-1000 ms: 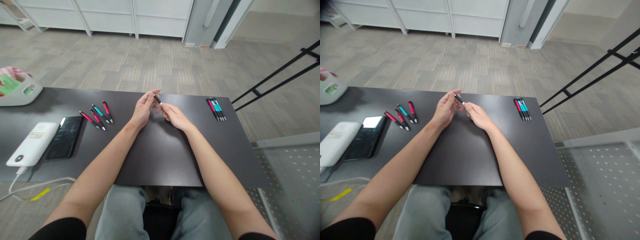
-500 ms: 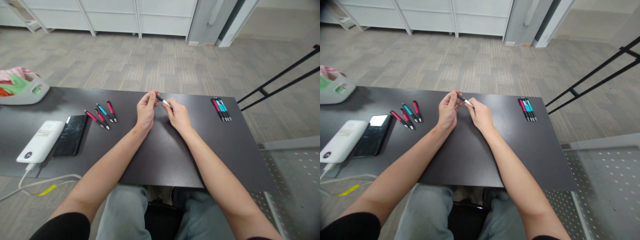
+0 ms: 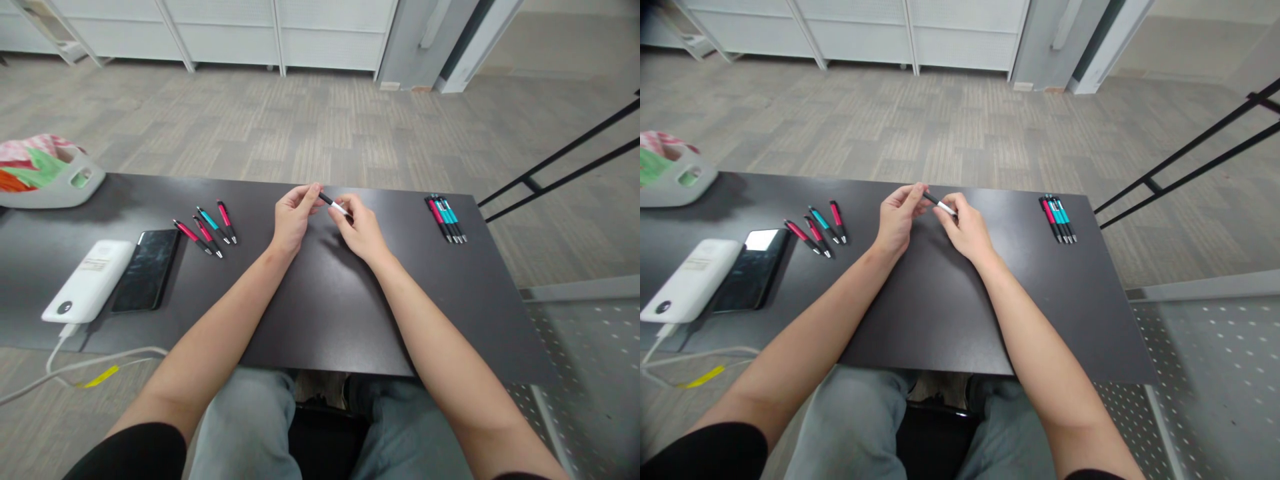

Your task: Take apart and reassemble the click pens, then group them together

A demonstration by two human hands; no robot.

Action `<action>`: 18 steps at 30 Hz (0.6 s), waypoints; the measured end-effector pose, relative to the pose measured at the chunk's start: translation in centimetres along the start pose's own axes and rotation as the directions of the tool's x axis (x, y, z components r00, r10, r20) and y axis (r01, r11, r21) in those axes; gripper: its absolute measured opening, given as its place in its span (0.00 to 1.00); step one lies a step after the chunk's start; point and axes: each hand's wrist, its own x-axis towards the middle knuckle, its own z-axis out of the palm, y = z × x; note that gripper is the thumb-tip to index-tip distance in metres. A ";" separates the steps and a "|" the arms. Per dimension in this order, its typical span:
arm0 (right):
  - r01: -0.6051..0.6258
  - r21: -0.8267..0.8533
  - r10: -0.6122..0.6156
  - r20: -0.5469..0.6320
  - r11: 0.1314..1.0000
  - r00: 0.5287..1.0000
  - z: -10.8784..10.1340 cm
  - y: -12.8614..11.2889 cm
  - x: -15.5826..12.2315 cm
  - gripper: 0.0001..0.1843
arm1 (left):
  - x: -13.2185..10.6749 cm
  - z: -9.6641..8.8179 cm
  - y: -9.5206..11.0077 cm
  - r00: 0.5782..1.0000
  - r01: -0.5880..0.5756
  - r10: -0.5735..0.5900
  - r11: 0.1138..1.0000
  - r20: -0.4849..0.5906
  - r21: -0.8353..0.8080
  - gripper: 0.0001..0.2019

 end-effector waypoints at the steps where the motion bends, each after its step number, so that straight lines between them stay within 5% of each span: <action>1: 0.012 -0.006 -0.012 0.004 1.000 1.000 -0.1 0.0 0.1 0.24 | 0.0 0.0 0.1 1.000 -0.001 0.001 1.000 -0.008 0.017 0.15; 7: 0.065 0.013 -0.065 -0.017 0.998 0.998 -0.1 0.7 0.2 0.13 | 0.2 0.1 0.4 0.999 0.043 -0.043 0.999 -0.021 0.016 0.13; 14: 0.093 -0.043 -0.094 -0.020 0.995 0.995 -0.2 1.0 0.3 0.22 | 0.1 0.1 0.4 1.000 0.020 -0.020 1.000 0.008 0.020 0.17; 18: 0.061 -0.031 -0.062 -0.037 0.998 0.997 -0.4 1.0 0.3 0.16 | 0.1 0.0 0.3 0.999 -0.003 0.002 1.000 0.034 0.029 0.16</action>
